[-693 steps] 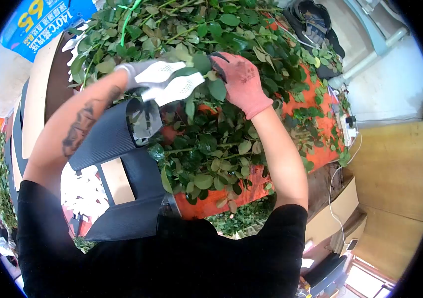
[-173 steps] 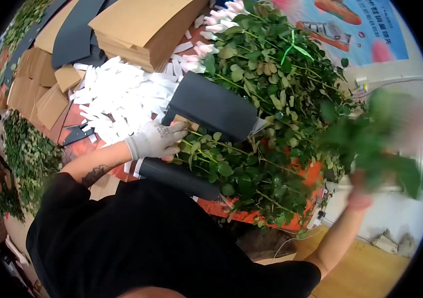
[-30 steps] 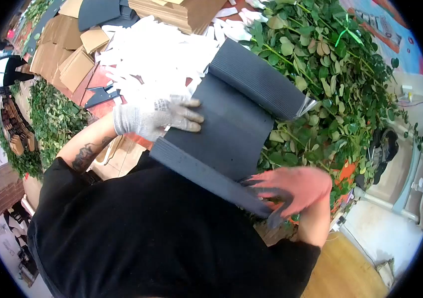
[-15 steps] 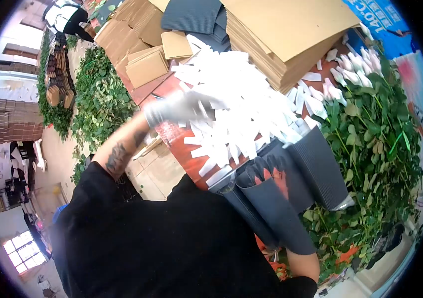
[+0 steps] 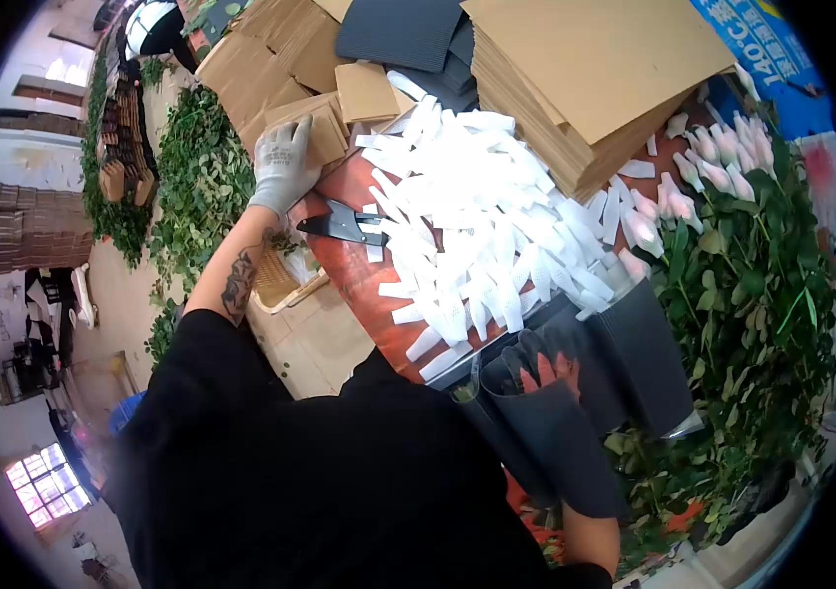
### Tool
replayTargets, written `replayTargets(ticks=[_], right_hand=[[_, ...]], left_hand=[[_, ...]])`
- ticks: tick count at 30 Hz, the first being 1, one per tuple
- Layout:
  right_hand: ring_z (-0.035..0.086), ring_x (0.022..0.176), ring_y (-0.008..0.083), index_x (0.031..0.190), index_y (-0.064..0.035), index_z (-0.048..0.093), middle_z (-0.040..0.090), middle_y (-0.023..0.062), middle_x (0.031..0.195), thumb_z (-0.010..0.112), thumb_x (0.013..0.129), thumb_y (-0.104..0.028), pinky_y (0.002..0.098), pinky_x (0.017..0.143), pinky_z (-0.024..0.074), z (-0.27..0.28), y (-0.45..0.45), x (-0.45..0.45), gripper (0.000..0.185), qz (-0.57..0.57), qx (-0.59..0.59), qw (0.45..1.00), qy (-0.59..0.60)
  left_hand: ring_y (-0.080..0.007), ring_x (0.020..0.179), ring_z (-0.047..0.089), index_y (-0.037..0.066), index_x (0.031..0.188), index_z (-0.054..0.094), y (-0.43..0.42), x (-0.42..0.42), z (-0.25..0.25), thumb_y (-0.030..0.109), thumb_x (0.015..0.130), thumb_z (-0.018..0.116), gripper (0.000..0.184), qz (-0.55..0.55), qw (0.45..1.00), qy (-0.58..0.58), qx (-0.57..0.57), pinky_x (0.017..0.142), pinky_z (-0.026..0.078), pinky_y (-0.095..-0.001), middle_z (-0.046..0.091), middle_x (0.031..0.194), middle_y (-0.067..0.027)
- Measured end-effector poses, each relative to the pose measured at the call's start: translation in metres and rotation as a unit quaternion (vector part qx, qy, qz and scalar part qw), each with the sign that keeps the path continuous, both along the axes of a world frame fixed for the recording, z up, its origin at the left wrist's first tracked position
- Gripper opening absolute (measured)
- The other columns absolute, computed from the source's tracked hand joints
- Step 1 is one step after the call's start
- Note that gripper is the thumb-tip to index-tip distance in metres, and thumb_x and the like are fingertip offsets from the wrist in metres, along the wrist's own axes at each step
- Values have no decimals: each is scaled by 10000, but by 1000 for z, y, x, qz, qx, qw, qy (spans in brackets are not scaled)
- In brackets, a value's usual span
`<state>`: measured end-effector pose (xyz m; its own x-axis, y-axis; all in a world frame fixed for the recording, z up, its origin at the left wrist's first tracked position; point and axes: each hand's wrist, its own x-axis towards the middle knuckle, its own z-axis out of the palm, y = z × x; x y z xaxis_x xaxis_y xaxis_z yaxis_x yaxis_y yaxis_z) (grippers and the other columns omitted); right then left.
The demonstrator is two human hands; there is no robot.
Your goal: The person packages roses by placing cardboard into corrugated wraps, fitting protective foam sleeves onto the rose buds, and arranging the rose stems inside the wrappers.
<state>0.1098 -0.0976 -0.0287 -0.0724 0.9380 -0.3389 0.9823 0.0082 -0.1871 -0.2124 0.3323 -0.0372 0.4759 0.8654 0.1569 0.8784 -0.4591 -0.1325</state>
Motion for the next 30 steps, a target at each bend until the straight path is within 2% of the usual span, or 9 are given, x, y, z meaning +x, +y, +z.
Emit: replayTargets(ticks=[3, 9, 13, 15, 17, 19, 23, 25, 30], right_hand=[[392, 1251, 445, 1256, -122, 488, 493, 193, 1278, 494, 891, -251, 586, 1011, 321, 13, -4, 5, 387, 82, 77, 992, -60], [448, 1239, 353, 1297, -82, 445, 467, 167, 1323, 545, 860, -220, 489, 991, 393, 42, 14, -2, 470, 114, -18, 988, -103], [445, 1240, 339, 1292, -79, 452, 473, 163, 1317, 555, 855, -208, 478, 994, 392, 40, 6, -1, 467, 76, 15, 994, -71], [443, 1241, 332, 1289, -78, 456, 476, 162, 1313, 560, 853, -202, 473, 995, 391, 38, -2, 2, 465, 38, 36, 997, -58], [441, 1242, 325, 1286, -77, 459, 479, 160, 1310, 565, 850, -197, 468, 996, 390, 39, -8, 2, 464, 11, 47, 998, -45], [440, 1242, 318, 1283, -76, 463, 482, 158, 1307, 570, 847, -191, 462, 997, 389, 36, -10, 4, 463, -6, 60, 997, -41], [437, 1244, 303, 1277, -74, 471, 489, 155, 1300, 580, 842, -179, 451, 999, 387, 29, -10, 3, 460, -33, 77, 996, -26], [435, 1245, 296, 1274, -72, 474, 492, 153, 1297, 585, 840, -173, 446, 1001, 387, 29, -12, 6, 459, -43, 83, 995, -15], [431, 1246, 278, 1266, -70, 484, 500, 149, 1289, 597, 834, -158, 432, 1004, 384, 27, -18, 12, 456, -73, 96, 992, 26]], left_hand=[[-319, 1086, 514, 118, 1310, 456, 3, -1, 8, 285, 652, 703, 723, -23, 1000, -17, -1, 948, 376, -431, 538, 1148, -143], [-326, 1081, 513, 120, 1276, 486, -5, -6, 20, 323, 630, 722, 718, -6, 1000, 7, -6, 944, 375, -432, 557, 1112, -127], [-263, 885, 613, 83, 1149, 551, 2, -34, 15, 138, 701, 680, 470, -79, 982, -150, -78, 796, 478, -375, 614, 1028, -99], [-207, 801, 632, 37, 1057, 591, -35, -1, 65, 65, 778, 640, 284, -139, 932, -326, -72, 705, 501, -327, 642, 961, -80], [-150, 830, 611, 0, 1044, 592, -108, 69, 110, 41, 838, 592, 210, -170, 666, -634, -354, 731, 496, -292, 634, 939, -50], [-125, 852, 590, -12, 1090, 575, -142, 100, 101, 90, 850, 619, 265, -117, 671, -510, -525, 791, 493, -278, 611, 990, -51], [-99, 824, 592, -20, 1108, 587, -204, 174, 81, 124, 854, 655, 300, -184, 474, -511, -694, 752, 497, -249, 638, 928, -41], [-95, 833, 593, -23, 1142, 570, -204, 177, 78, 117, 861, 644, 322, -199, 524, -450, -695, 746, 498, -246, 638, 967, -42], [-72, 779, 573, -2, 1155, 569, -214, 189, 84, 123, 843, 664, 350, -243, 508, -373, -737, 712, 490, -228, 631, 929, -20]])
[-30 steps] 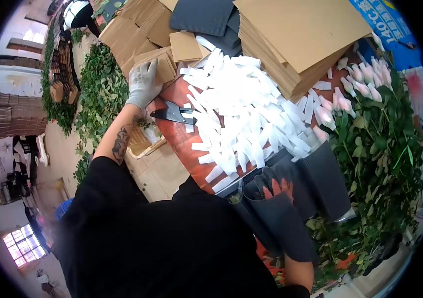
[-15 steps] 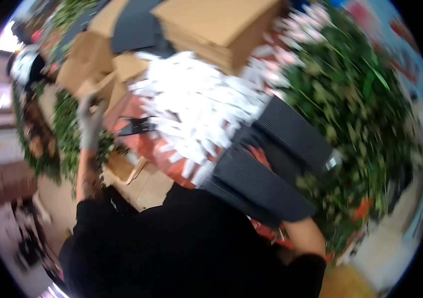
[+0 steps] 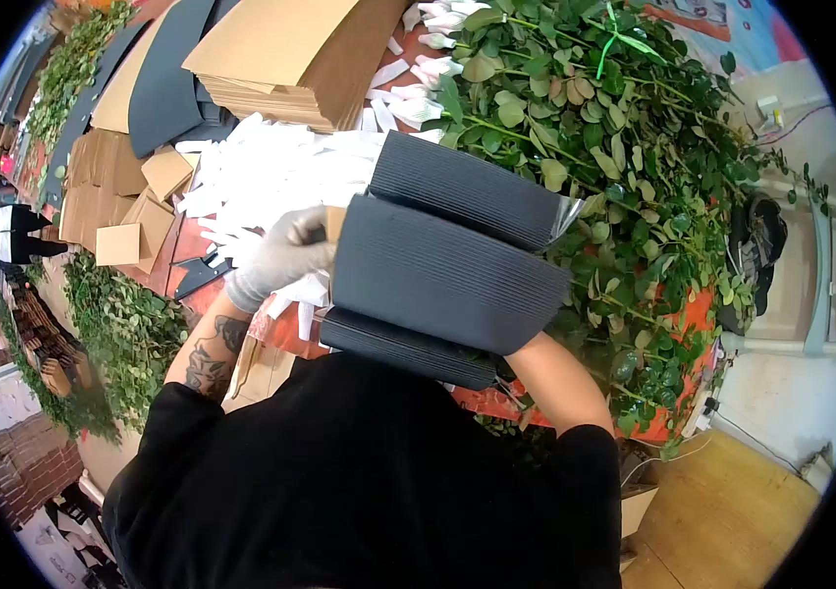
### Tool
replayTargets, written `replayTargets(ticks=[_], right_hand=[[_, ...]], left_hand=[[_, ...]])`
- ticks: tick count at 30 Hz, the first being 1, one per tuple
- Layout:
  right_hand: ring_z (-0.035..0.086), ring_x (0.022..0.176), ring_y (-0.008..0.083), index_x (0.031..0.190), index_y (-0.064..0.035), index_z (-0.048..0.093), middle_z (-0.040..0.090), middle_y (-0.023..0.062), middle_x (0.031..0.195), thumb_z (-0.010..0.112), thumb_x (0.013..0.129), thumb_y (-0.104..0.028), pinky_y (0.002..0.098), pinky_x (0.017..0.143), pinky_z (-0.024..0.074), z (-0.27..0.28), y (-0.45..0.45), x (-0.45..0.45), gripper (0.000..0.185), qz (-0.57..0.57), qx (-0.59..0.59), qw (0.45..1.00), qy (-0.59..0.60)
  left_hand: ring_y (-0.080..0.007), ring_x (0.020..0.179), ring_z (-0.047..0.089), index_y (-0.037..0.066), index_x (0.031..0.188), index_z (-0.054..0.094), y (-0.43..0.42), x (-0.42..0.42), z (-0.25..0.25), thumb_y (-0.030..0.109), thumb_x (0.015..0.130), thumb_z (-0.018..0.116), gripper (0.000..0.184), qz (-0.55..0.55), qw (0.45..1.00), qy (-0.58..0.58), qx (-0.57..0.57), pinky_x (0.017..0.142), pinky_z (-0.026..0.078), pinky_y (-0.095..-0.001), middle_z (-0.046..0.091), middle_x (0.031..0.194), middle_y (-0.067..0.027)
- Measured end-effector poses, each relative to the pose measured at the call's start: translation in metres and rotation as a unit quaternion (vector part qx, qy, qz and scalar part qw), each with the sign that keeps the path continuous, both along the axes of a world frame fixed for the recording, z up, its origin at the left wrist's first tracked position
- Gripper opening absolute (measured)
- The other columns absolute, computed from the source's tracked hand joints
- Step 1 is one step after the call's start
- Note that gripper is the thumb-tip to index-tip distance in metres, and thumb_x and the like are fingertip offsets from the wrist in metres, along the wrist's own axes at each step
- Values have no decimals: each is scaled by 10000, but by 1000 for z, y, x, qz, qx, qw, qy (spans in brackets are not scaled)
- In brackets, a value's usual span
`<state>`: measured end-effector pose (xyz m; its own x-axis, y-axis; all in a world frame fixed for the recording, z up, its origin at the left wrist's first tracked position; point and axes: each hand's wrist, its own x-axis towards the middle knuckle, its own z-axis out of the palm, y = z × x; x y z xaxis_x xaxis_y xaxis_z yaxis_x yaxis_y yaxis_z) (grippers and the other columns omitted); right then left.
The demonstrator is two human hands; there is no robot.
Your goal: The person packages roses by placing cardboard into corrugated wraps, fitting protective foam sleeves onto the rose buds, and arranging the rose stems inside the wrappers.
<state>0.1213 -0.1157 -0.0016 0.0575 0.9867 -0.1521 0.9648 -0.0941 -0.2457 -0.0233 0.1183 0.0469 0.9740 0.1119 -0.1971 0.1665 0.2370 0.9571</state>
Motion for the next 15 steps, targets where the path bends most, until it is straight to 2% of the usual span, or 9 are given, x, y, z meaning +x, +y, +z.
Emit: replayTargets(ticks=[1, 2, 5, 6, 8, 10, 11, 14, 15], right_hand=[[430, 1247, 275, 1265, -69, 486, 501, 148, 1287, 599, 832, -155, 430, 1004, 384, -1, -2, -1, 456, -6, 8, 1000, 15], [429, 1247, 271, 1263, -68, 487, 503, 147, 1285, 602, 831, -153, 427, 1005, 384, -1, -4, -4, 455, -14, 19, 999, 37], [427, 1248, 261, 1259, -67, 493, 507, 145, 1280, 609, 827, -144, 419, 1006, 382, -5, -6, -5, 454, -58, 87, 980, 166], [426, 1248, 257, 1258, -66, 495, 509, 144, 1279, 612, 826, -141, 416, 1007, 382, -1, -7, -7, 453, -92, 120, 959, 241], [457, 1216, 235, 1260, -49, 486, 504, 128, 1289, 626, 810, -134, 374, 978, 408, 51, -13, -25, 478, -225, 173, 864, 417], [541, 1116, 214, 1251, -13, 481, 549, 111, 1221, 643, 800, -134, 346, 937, 449, 100, -25, -35, 494, -356, 269, 710, 545], [594, 1048, 213, 1238, 6, 487, 602, 108, 1140, 648, 804, -137, 356, 927, 463, 109, -34, -30, 484, -407, 328, 623, 582], [611, 1020, 207, 1227, 18, 494, 620, 108, 1090, 671, 806, -141, 347, 911, 490, 157, -34, -2, 484, -327, 17, 608, 723], [611, 1020, 207, 1227, 18, 494, 620, 108, 1090, 671, 806, -141, 347, 911, 490, 146, -35, -4, 484, -330, 21, 609, 721]], left_hand=[[-66, 764, 563, 5, 1156, 571, -1, 2, -3, 122, 833, 671, 358, -92, 995, 35, -8, 688, 488, -224, 628, 914, -14], [-66, 764, 563, 5, 1156, 571, 0, 4, -7, 122, 833, 671, 358, -91, 995, 31, -6, 688, 488, -224, 628, 914, -14], [-74, 766, 549, -13, 1164, 563, 1, 2, -27, 196, 855, 646, 382, -249, 964, 9, 99, 637, 479, -219, 626, 921, -26], [-123, 885, 572, -27, 1213, 534, 5, -1, -35, 298, 870, 641, 485, -303, 945, -15, 121, 790, 470, -242, 634, 1011, -90], [-151, 974, 556, -34, 1234, 518, -4, 8, -23, 335, 866, 643, 536, -364, 924, -22, 115, 866, 435, -260, 619, 1075, -122], [-203, 1167, 485, -47, 1273, 479, -14, 16, -2, 406, 854, 644, 639, -465, 883, 15, 62, 997, 355, -303, 568, 1219, -167], [-217, 1158, 496, -47, 1277, 473, -19, 19, 4, 429, 844, 637, 664, -493, 867, 32, 67, 992, 363, -307, 571, 1212, -170], [-253, 1113, 543, -49, 1271, 473, -37, 23, 17, 457, 820, 629, 696, -538, 836, -15, 112, 965, 396, -322, 598, 1160, -188], [-281, 1065, 570, -44, 1258, 483, -44, 23, 33, 445, 804, 618, 681, -551, 794, 32, 255, 934, 422, -342, 617, 1096, -199]])
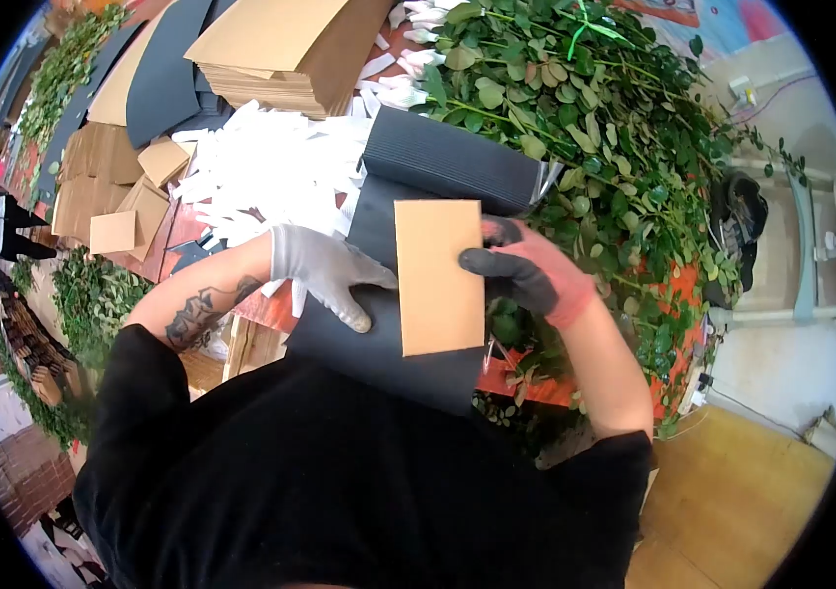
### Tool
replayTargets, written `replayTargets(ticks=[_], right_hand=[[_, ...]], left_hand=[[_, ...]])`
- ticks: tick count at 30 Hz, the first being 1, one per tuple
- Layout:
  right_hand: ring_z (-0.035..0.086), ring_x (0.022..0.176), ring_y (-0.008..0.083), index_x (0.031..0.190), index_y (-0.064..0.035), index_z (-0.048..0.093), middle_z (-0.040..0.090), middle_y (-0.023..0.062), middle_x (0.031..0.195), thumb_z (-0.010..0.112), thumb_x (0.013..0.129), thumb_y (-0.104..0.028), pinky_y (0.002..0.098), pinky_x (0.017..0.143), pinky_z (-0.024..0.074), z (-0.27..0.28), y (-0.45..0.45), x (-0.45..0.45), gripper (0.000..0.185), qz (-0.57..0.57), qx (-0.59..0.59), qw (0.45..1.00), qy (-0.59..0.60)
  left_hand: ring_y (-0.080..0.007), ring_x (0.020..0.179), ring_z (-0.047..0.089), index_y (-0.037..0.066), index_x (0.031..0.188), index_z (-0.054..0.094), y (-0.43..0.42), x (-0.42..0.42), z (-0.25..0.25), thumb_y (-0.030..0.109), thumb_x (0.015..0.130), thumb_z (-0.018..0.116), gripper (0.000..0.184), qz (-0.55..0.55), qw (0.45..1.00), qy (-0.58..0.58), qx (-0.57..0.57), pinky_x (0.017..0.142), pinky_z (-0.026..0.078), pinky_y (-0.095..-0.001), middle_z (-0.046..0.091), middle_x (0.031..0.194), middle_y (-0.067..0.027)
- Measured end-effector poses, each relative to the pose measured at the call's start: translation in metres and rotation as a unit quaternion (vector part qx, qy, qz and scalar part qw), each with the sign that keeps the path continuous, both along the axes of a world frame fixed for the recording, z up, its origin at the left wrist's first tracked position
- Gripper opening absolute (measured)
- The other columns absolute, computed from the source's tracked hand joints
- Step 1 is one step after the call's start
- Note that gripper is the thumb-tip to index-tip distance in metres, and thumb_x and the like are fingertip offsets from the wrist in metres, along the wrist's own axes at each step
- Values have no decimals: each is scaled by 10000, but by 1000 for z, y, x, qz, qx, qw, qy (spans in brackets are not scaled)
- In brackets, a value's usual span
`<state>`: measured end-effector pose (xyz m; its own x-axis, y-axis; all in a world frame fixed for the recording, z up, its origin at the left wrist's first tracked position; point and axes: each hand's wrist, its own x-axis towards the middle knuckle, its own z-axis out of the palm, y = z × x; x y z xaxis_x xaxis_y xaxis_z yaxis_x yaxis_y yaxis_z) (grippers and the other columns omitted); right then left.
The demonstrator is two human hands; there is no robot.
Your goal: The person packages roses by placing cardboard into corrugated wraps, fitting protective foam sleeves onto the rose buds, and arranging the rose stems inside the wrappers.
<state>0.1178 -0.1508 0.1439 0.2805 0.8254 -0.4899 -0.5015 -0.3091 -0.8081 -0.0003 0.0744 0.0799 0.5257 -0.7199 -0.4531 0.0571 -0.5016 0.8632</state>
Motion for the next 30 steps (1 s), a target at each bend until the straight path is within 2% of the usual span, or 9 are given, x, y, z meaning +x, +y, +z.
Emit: replayTargets(ticks=[4, 7, 10, 12, 18, 20, 22, 25, 30], right_hand=[[648, 934, 180, 1181, 10, 523, 634, 86, 1064, 616, 856, -131, 323, 817, 540, -75, -6, -1, 367, -56, -56, 992, 94], [655, 888, 180, 1122, 6, 572, 648, 87, 1046, 613, 858, -125, 324, 762, 548, -108, -4, 1, 298, -133, -30, 981, 136], [669, 851, 180, 1028, 38, 604, 674, 114, 942, 606, 837, -140, 309, 734, 546, -129, -7, 18, 261, -102, -22, 986, -129], [679, 820, 204, 978, 58, 618, 677, 148, 844, 602, 802, -188, 305, 730, 534, -109, 1, 14, 303, -6, -296, 881, -370], [658, 810, 357, 982, 96, 592, 656, 237, 861, 602, 773, -274, 367, 784, 519, -138, 36, 4, 426, 33, -267, 838, -475], [637, 834, 407, 974, 88, 595, 643, 268, 889, 599, 778, -308, 382, 819, 502, -126, 41, 1, 442, -1, -266, 914, -307], [664, 788, 344, 959, 74, 598, 659, 228, 836, 590, 793, -325, 358, 753, 525, -143, 41, 3, 432, 52, -268, 844, -461], [678, 736, 251, 855, 35, 632, 667, 162, 722, 583, 804, -355, 335, 719, 532, -111, 46, -3, 396, 69, -287, 883, -366], [620, 972, 339, 1027, 37, 612, 624, 238, 1042, 523, 773, -429, 396, 861, 493, -93, 48, 0, 538, 246, -328, 663, -626]], left_hand=[[-312, 921, 627, -20, 1291, 438, -29, -18, -8, 381, 776, 620, 677, 42, 961, -163, 219, 830, 484, -355, 627, 993, -214], [-326, 977, 607, -24, 1237, 479, -15, -28, -11, 374, 801, 601, 603, 83, 972, -160, 152, 887, 455, -380, 621, 1001, -224], [-341, 1001, 595, 3, 1026, 605, -8, -34, -23, 324, 832, 535, 381, 138, 980, -140, 36, 888, 448, -417, 630, 1032, -196], [-327, 1010, 579, 5, 1085, 589, -24, -36, -9, 335, 874, 539, 396, 129, 956, -193, 177, 874, 439, -410, 597, 1051, -186], [-278, 1046, 517, 78, 901, 627, -43, -49, -11, 277, 819, 600, 217, 152, 862, -354, 331, 864, 413, -444, 557, 1031, -113], [-272, 1063, 510, 73, 886, 617, -40, -50, -19, 272, 810, 605, 214, 193, 844, -429, 258, 854, 420, -426, 549, 1034, -128], [-275, 1061, 523, 62, 892, 612, -37, -47, -20, 266, 794, 613, 227, 177, 861, -407, 248, 864, 424, -418, 558, 1050, -131], [-283, 1031, 559, 53, 920, 611, -35, -46, -26, 246, 777, 611, 240, 150, 883, -379, 233, 854, 444, -403, 576, 1070, -137], [-295, 880, 639, 70, 1002, 621, -47, -18, -6, 215, 787, 529, 276, -30, 897, -288, 333, 765, 502, -403, 612, 1036, -124]])
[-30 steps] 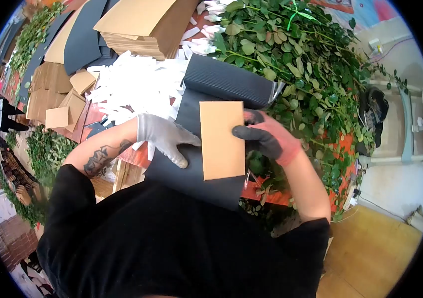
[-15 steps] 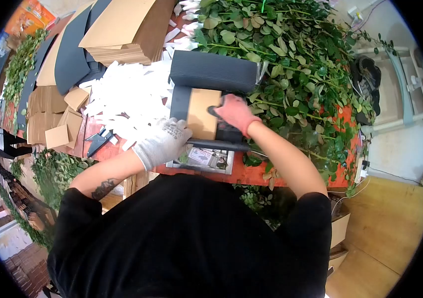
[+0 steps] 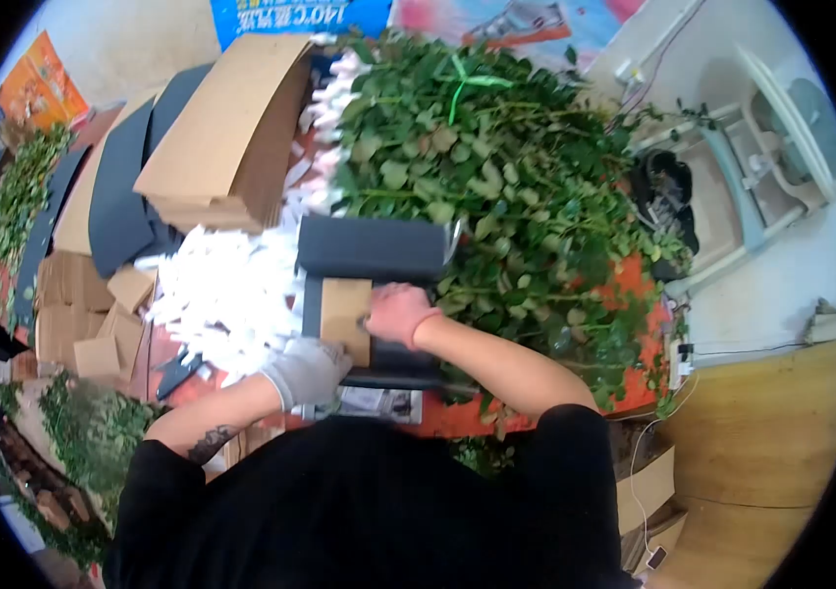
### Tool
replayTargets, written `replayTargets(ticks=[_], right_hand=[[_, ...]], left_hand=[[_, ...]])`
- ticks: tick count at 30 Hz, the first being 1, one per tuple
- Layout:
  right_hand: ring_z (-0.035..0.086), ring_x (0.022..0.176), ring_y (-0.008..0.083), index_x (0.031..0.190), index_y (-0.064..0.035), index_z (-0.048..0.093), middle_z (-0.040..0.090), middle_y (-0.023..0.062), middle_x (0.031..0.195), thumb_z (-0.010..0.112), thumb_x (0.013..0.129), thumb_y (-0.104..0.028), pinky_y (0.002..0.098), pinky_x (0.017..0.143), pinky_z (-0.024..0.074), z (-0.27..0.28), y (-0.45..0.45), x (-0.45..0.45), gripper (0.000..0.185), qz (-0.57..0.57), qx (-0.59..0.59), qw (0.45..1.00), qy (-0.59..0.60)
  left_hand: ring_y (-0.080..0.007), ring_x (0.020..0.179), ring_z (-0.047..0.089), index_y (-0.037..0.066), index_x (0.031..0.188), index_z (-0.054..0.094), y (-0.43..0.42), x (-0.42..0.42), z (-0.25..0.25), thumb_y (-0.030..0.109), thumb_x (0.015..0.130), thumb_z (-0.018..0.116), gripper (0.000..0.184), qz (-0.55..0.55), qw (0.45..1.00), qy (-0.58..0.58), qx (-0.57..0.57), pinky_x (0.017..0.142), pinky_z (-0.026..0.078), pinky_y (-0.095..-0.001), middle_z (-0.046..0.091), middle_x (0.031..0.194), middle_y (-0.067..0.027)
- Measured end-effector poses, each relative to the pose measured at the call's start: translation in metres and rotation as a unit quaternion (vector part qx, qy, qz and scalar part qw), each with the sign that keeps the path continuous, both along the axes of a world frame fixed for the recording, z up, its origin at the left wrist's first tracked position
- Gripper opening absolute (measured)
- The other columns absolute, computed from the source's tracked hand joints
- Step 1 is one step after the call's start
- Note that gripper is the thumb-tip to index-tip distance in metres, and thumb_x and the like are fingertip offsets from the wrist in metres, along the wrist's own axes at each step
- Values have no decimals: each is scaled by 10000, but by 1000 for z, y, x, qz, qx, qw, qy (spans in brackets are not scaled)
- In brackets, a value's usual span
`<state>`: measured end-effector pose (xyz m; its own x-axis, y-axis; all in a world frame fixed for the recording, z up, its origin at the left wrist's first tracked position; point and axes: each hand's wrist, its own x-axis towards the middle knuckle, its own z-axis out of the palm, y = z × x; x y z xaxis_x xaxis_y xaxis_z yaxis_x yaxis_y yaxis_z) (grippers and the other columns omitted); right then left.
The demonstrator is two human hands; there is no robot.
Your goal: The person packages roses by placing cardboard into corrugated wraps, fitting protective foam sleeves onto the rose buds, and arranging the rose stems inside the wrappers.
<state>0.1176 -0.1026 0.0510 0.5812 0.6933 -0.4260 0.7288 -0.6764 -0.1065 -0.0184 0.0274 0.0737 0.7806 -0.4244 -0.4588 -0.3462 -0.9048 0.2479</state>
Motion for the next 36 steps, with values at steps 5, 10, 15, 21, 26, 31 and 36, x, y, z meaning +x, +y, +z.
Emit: replayTargets(ticks=[5, 10, 15, 21, 26, 31, 36], right_hand=[[628, 868, 288, 926, -90, 628, 643, 127, 904, 621, 772, -295, 369, 774, 494, 115, 20, 52, 256, 112, 284, 950, 64], [531, 1111, 281, 1205, -101, 532, 556, 137, 1198, 636, 747, -230, 377, 954, 413, 111, 62, 209, 487, 144, 220, 936, -232], [382, 1257, 371, 1406, -75, 320, 340, 168, 1430, 580, 780, -198, 465, 1057, 296, 20, 95, 301, 689, 180, -42, 903, -388], [413, 1180, 348, 1380, -109, 386, 449, 140, 1271, 515, 823, -174, 489, 1015, 324, 0, 106, 299, 575, 146, -79, 901, -400], [475, 1080, 351, 1273, -129, 499, 517, 139, 1148, 451, 855, -154, 546, 973, 348, -38, 98, 320, 422, 227, -4, 855, -465], [546, 949, 253, 1155, -154, 534, 566, 96, 1025, 490, 851, -167, 402, 830, 438, 52, 89, 322, 307, 155, -6, 883, -442], [568, 879, 235, 1011, -178, 556, 561, 58, 966, 529, 799, -174, 337, 718, 442, 155, 46, 330, 214, 1, 219, 777, -590]], left_hand=[[-286, 1037, 597, 60, 1080, 609, 5, 16, 18, 362, 803, 564, 412, -38, 995, 95, 17, 837, 488, -382, 601, 1109, -146], [-313, 1046, 581, 52, 1191, 557, 38, 36, 24, 505, 805, 572, 596, -12, 979, 176, -102, 894, 456, -388, 600, 1117, -150], [-350, 1079, 554, 46, 1288, 489, 69, 59, 29, 516, 842, 544, 650, 27, 949, 224, -218, 942, 423, -395, 578, 1177, -183], [-214, 963, 624, 4, 1207, 546, 108, 126, 69, 352, 871, 618, 489, 28, 883, 168, -436, 812, 494, -315, 631, 1056, -146], [-149, 968, 590, -33, 1227, 515, 117, 175, 72, 283, 898, 614, 466, 157, 813, 160, -537, 853, 475, -285, 616, 1077, -108], [-153, 964, 590, -38, 1226, 508, 117, 187, 50, 274, 882, 635, 481, 200, 820, 115, -523, 846, 473, -285, 622, 1050, -102], [-191, 957, 614, -29, 1170, 538, 139, 167, 58, 273, 850, 668, 458, 248, 747, 86, -611, 844, 484, -302, 640, 1007, -110]])
